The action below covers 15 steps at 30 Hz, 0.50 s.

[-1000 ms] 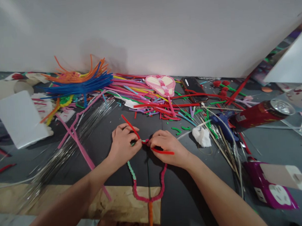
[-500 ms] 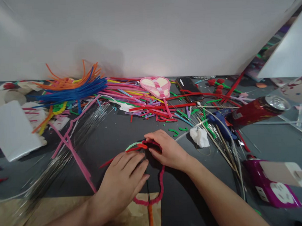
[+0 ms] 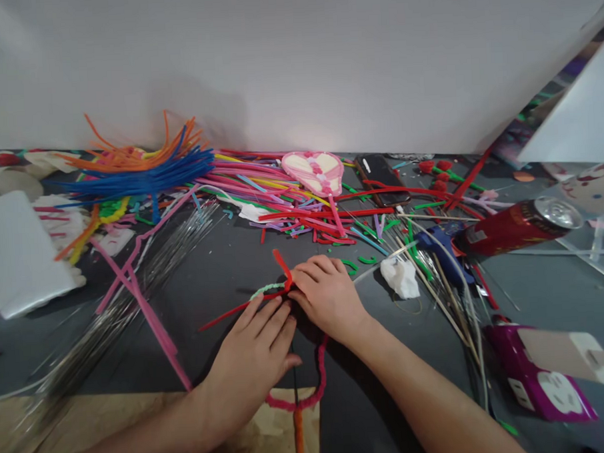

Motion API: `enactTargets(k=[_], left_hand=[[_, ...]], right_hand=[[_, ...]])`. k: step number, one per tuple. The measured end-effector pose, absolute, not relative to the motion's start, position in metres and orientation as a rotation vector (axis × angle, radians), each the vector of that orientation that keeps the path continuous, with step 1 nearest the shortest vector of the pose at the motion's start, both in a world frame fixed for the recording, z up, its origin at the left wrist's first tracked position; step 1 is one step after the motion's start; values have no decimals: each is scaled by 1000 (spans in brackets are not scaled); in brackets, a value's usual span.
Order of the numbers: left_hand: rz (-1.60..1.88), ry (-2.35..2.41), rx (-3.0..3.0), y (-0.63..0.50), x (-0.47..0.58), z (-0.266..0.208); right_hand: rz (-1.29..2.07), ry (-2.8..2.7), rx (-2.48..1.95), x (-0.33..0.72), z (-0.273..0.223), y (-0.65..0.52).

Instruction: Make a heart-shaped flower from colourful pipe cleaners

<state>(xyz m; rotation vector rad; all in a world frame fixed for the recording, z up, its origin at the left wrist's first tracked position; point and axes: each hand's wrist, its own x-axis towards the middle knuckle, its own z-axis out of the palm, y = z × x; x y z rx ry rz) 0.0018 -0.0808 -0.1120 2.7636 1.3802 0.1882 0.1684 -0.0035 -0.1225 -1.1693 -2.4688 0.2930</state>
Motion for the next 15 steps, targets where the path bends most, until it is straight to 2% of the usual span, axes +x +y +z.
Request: enactTargets(k=[15], left_hand=[[214,1393,2778,-79,4,-115]], right_hand=[[98,-2427,-1266,160,-127,-8]])
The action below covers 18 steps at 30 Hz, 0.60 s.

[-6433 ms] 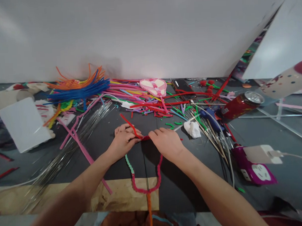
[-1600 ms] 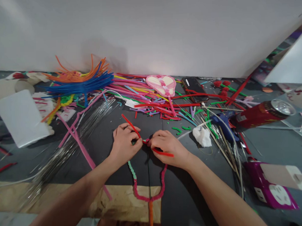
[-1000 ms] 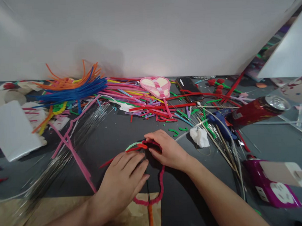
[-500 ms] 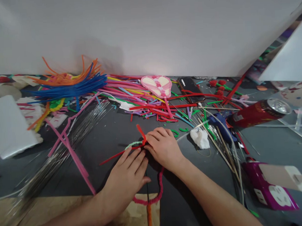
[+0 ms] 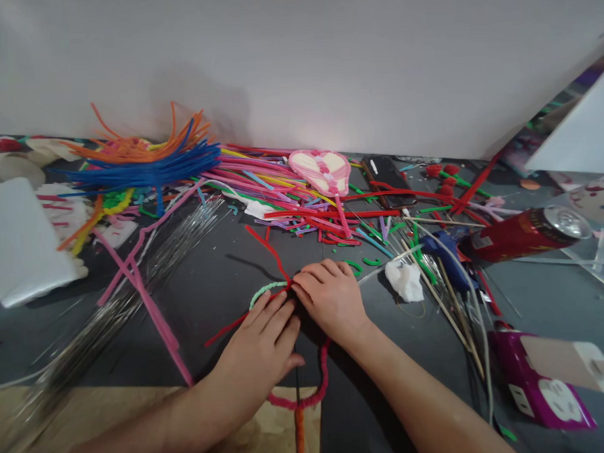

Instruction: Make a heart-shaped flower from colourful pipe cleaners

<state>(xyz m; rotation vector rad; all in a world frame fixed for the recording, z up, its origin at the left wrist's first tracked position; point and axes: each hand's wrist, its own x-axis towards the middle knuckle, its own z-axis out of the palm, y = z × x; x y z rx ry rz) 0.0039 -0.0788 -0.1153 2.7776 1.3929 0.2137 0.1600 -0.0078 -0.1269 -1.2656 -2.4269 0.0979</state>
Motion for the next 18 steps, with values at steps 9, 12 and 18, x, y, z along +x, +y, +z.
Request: enactTargets(k=[9,12,18], left_hand=[[261,1386,2748,-74,4,-114],[256,1389,2745,-73,4,-114],[264,1391,2737,-71,4,-112]], right_hand=[[-38,-2516,-1006,162,-121,-9],[-168,-2539,-1067,162,-118,-11],[-234,-2445,-1064,166,-116,-11]])
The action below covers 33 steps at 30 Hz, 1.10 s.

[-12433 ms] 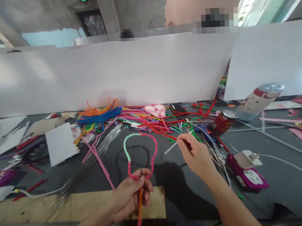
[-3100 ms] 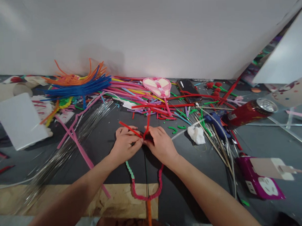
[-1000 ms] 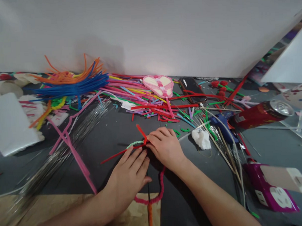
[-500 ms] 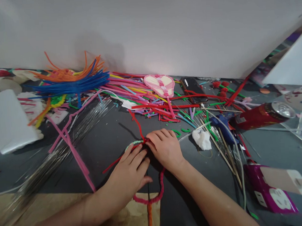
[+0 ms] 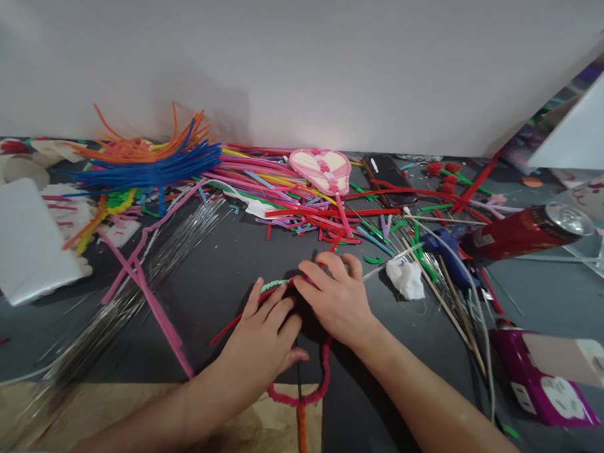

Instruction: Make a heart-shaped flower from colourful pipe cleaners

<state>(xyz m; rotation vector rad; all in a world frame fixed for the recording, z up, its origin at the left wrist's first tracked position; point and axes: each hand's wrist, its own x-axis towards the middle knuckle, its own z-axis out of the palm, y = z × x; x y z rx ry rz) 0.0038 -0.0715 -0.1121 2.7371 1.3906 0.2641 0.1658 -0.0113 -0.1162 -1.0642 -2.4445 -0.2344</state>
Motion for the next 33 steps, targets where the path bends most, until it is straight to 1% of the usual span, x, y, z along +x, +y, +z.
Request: enactTargets(k=[6,14,17,22,27,33], left_hand=[[252,1381,2707,-71,2,-113],[352,1432,2584,-50,-9,-112],[384,1529,2556,-38,-10,-110],[360,1636,2634,-27,-7,-105],[270,1582,2717,-21,-8,-101],[286,1493,2824,-16,-11,-102]], right_hand=[[-101,-2484,-1067,170,-116,-10],[-82,-2550,-1017,172,-115,-9],[-60,-2539,-1029,172,-118,-8],[5,-2492,-1029,172,-119,-6],[-8,-2476,-1076,168,-118,-7],[-38,-2478,-1183,162,-119,-9]])
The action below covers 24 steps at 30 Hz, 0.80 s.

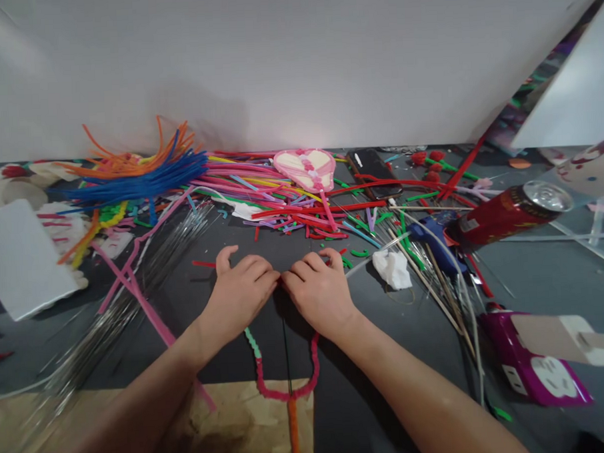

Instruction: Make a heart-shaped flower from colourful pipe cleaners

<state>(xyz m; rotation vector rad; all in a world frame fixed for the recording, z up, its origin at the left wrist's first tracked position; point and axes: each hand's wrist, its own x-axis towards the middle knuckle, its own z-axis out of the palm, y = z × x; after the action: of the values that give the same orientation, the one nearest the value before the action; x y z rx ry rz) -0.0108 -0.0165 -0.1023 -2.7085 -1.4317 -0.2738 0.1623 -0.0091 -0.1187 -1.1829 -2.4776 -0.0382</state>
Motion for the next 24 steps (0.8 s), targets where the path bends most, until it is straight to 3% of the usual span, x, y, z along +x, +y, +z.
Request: enactTargets(k=[13,24], left_hand=[[-399,-1480,-2678,-18,-13,-112],[-475,-1575,-2717,-18,-15,-108]], right_hand=[[21,-2467,-1090,168,-120,-7],[-121,-2623,-981,174,-112,-10]])
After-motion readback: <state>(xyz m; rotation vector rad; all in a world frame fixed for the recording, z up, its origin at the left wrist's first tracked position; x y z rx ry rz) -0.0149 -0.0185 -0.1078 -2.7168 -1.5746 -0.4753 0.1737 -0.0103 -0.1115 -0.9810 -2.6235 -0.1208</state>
